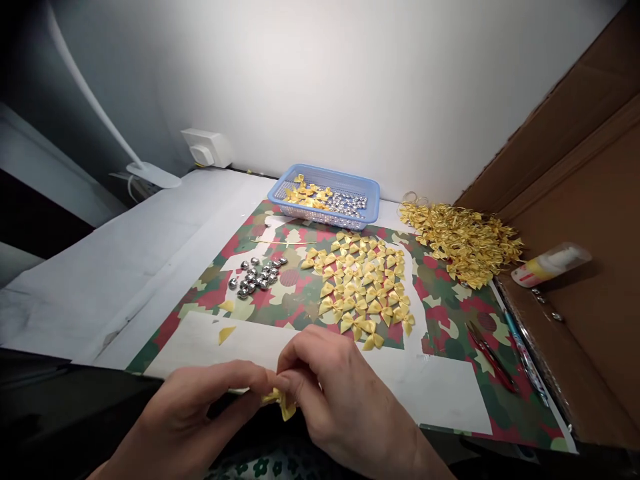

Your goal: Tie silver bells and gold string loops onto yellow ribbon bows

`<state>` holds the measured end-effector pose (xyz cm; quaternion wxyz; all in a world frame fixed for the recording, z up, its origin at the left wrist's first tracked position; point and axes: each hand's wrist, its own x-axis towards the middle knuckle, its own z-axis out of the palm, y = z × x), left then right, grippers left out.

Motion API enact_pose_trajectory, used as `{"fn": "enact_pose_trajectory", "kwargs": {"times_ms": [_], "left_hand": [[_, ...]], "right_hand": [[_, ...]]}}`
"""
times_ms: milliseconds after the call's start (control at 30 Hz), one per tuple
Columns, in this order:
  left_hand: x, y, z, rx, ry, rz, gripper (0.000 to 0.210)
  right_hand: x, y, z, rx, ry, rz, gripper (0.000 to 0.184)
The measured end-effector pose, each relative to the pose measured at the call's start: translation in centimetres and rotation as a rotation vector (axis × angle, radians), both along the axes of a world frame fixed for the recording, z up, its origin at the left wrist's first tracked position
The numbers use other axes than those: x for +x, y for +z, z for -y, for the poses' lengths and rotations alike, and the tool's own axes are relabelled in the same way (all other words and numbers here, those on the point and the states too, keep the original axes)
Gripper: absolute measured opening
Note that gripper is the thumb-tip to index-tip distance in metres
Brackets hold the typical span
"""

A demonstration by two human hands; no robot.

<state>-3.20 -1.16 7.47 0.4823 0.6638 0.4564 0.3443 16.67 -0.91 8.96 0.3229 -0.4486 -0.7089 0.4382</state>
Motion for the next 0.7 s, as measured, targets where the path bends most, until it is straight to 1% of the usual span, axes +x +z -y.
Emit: {"fn": "enact_pose_trajectory", "kwargs": {"times_ms": [33,67,133,200,267,333,367,433,533,700], "left_hand": [[0.0,0.2,-0.1,-0.075,-0.001,0.015,0.018],[-0.1,0.4,-0.2,-0.179,-0.007,0.053,0.015],[-0.1,0.6,-0.5,-0.406,-0.022,0.177,0.011],[-0.1,0.7,-0.8,-0.559,-0.044,0.313,0.009],[-0.1,0.5,-1.2,-0.604,-0.060,0.426,0.010],[0.0,0.5,-1.4,-0.615,-0.073,0.487,0.010],[0.0,0.5,-1.4,-0.631,-0.079,0.503,0.010],[0.1,0.6,-1.3,-0.681,-0.100,0.515,0.013],[0.1,0.6,-1.1,-0.743,-0.132,0.559,0.017],[0.0,0.3,-0.9,-0.755,-0.172,0.628,0.016]], "right_hand": [[0.1,-0.2,-0.3,-0.021,0.003,-0.009,0.018],[0.1,-0.4,-0.6,-0.046,-0.015,-0.061,0.019],[0.2,-0.9,-1.3,-0.095,-0.114,-0.251,0.019],[0.2,-1.4,-2.0,-0.181,-0.233,-0.489,0.024],[0.2,-1.7,-2.6,-0.330,-0.297,-0.709,0.034],[0.0,-1.8,-3.0,-0.483,-0.337,-0.869,0.041],[0.0,-1.9,-3.2,-0.531,-0.365,-0.921,0.044],[0.2,-1.9,-3.6,-0.532,-0.437,-0.954,0.050],[1.1,-1.9,-4.3,-0.442,-0.571,-0.973,0.055],[3.6,-2.0,-5.4,-0.267,-0.768,-0.952,0.061]]}}
